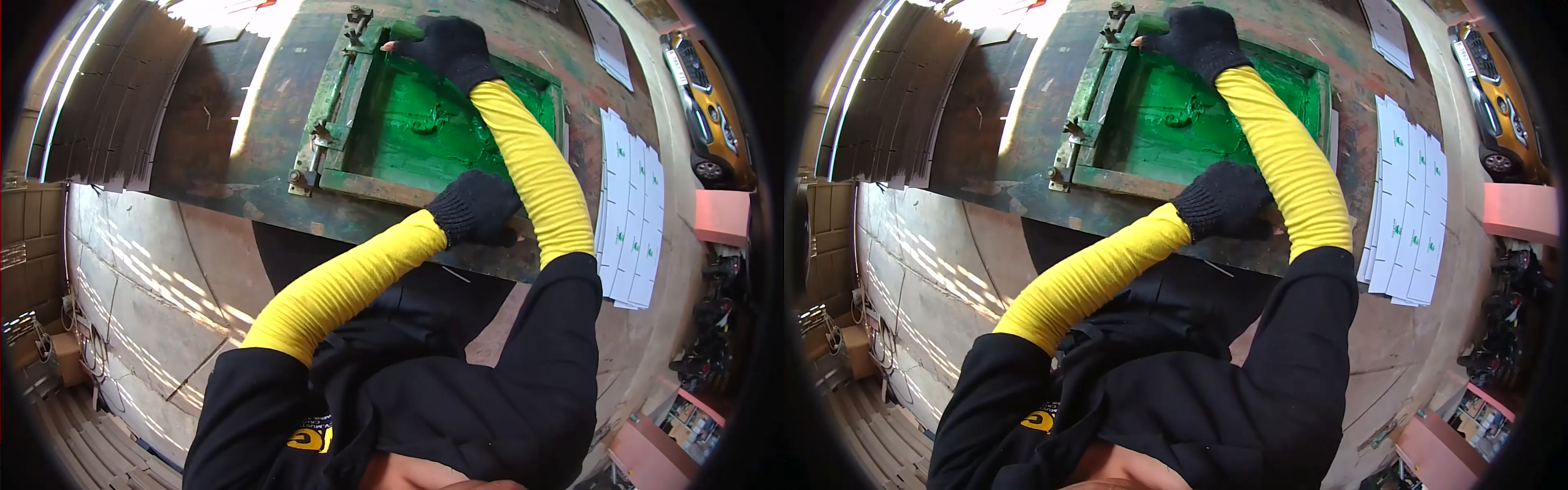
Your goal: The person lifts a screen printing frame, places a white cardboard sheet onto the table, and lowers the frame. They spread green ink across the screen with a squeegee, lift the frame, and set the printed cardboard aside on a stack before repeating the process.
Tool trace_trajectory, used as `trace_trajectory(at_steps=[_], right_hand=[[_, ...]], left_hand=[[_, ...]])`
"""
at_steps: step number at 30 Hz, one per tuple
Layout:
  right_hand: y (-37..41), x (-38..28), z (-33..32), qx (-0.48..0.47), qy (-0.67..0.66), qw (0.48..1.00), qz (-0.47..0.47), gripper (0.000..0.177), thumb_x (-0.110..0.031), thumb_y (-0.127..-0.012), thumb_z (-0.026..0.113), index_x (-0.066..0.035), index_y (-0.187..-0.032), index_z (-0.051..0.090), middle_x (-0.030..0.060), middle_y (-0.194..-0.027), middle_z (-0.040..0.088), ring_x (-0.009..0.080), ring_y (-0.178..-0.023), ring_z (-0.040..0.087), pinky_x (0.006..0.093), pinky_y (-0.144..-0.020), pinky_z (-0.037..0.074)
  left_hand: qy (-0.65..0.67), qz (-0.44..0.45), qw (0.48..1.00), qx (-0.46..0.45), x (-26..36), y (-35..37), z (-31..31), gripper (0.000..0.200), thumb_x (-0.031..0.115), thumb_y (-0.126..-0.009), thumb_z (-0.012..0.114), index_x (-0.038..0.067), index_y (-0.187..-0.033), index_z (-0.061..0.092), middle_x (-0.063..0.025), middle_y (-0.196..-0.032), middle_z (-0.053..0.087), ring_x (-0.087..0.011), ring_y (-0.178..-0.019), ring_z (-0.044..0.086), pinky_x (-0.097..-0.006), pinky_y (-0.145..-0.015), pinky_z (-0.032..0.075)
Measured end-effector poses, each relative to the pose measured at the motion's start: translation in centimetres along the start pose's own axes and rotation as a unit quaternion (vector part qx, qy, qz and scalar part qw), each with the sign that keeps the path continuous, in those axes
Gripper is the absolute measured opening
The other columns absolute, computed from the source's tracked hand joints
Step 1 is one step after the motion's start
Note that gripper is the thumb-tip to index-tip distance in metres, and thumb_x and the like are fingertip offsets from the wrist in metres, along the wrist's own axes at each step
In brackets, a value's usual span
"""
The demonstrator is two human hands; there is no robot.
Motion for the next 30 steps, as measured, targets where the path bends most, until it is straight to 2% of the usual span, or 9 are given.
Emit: trace_trajectory(at_steps=[6, 9, 10, 13, 14, 17, 22, 25, 30], right_hand=[[0.0, -2.6, 0.0, 0.093, -0.039, 0.993, -0.054, 0.079, -0.087, -0.073, 0.065, -0.009, -0.082, 0.072, 0.0183, -0.071, 0.067, 0.0386, -0.069, 0.069, 0.0477, -0.060, 0.052], [0.6, -3.2, -0.5, -0.059, -0.039, 0.997, 0.021, 0.047, -0.054, -0.080, 0.076, -0.008, -0.087, 0.071, 0.0154, -0.081, 0.068, 0.0365, -0.077, 0.068, 0.0503, -0.070, 0.051], [1.2, -3.5, -0.4, -0.067, -0.042, 0.997, 0.020, 0.047, -0.054, -0.080, 0.076, -0.008, -0.087, 0.071, 0.0154, -0.081, 0.068, 0.0365, -0.077, 0.068, 0.0503, -0.070, 0.051], [2.4, -5.0, -2.1, 0.064, -0.063, 0.994, -0.057, 0.057, -0.065, -0.082, 0.071, -0.008, -0.078, 0.070, 0.0156, -0.067, 0.067, 0.0367, -0.066, 0.068, 0.0499, -0.064, 0.052], [3.2, -5.6, -2.1, 0.057, -0.067, 0.995, -0.057, 0.057, -0.065, -0.082, 0.071, -0.008, -0.078, 0.070, 0.0156, -0.067, 0.067, 0.0367, -0.066, 0.068, 0.0499, -0.064, 0.052], [5.3, -7.4, -2.0, -0.044, -0.051, 0.996, -0.059, 0.073, -0.082, -0.074, 0.068, -0.009, -0.082, 0.071, 0.0177, -0.070, 0.066, 0.0386, -0.068, 0.068, 0.0465, -0.059, 0.052], [6.0, -7.7, -3.6, 0.039, -0.072, 0.992, -0.096, 0.069, -0.079, -0.076, 0.070, -0.010, -0.077, 0.070, 0.0170, -0.067, 0.065, 0.0382, -0.067, 0.067, 0.0456, -0.058, 0.051], [3.3, -4.8, -2.4, -0.029, -0.070, 0.997, -0.032, 0.072, -0.081, -0.077, 0.068, -0.010, -0.079, 0.072, 0.0168, -0.070, 0.067, 0.0386, -0.068, 0.067, 0.0460, -0.059, 0.051], [1.4, 2.6, -1.8, -0.069, -0.085, 0.992, 0.059, 0.078, -0.086, -0.077, 0.062, -0.010, -0.086, 0.076, 0.0180, -0.078, 0.071, 0.0398, -0.075, 0.069, 0.0457, -0.065, 0.052]], left_hand=[[0.039, -0.004, 0.999, 0.000, -0.7, 0.0, 0.8, 0.048, 0.050, -0.076, 0.079, 0.009, -0.101, 0.073, -0.0178, -0.095, 0.073, -0.0394, -0.087, 0.071, -0.0516, -0.075, 0.056], [0.039, 0.009, 0.999, 0.027, -1.1, -0.4, 1.8, 0.045, 0.047, -0.073, 0.081, 0.012, -0.099, 0.074, -0.0156, -0.100, 0.074, -0.0383, -0.087, 0.072, -0.0506, -0.074, 0.056], [0.046, 0.005, 0.999, 0.027, -1.0, -0.3, 2.1, 0.045, 0.047, -0.073, 0.081, 0.012, -0.099, 0.074, -0.0156, -0.100, 0.074, -0.0383, -0.087, 0.072, -0.0506, -0.074, 0.056], [0.068, 0.017, 0.996, 0.058, -1.0, 0.0, 1.3, 0.045, 0.046, -0.072, 0.081, 0.011, -0.101, 0.075, -0.0156, -0.102, 0.074, -0.0382, -0.090, 0.072, -0.0502, -0.077, 0.057], [0.074, 0.012, 0.996, 0.056, -1.2, -0.1, 2.1, 0.045, 0.046, -0.072, 0.081, 0.011, -0.101, 0.075, -0.0156, -0.102, 0.074, -0.0382, -0.090, 0.072, -0.0502, -0.077, 0.057], [0.085, 0.093, 0.964, 0.235, -1.3, -0.1, 2.4, 0.046, 0.044, -0.072, 0.082, 0.011, -0.103, 0.076, -0.0166, -0.102, 0.074, -0.0385, -0.092, 0.072, -0.0497, -0.080, 0.057], [0.068, 0.140, 0.939, 0.307, -0.5, 0.7, 0.0, 0.049, 0.044, -0.073, 0.082, 0.007, -0.105, 0.076, -0.0192, -0.102, 0.074, -0.0393, -0.094, 0.071, -0.0494, -0.083, 0.056], [0.051, 0.037, 0.996, 0.068, -0.6, 0.4, 0.6, 0.048, 0.046, -0.075, 0.081, 0.005, -0.099, 0.075, -0.0199, -0.098, 0.074, -0.0394, -0.090, 0.072, -0.0498, -0.079, 0.057], [0.035, -0.005, 0.998, -0.050, -0.5, 0.2, 0.8, 0.050, 0.049, -0.079, 0.078, 0.006, -0.102, 0.071, -0.0193, -0.099, 0.071, -0.0388, -0.091, 0.071, -0.0515, -0.078, 0.056]])
Point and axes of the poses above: each hand's wrist, its own y-axis away from the middle knuckle, its own z-axis out of the palm, x = y × z, the point moved 7 cm from there along -y, towards the middle knuckle
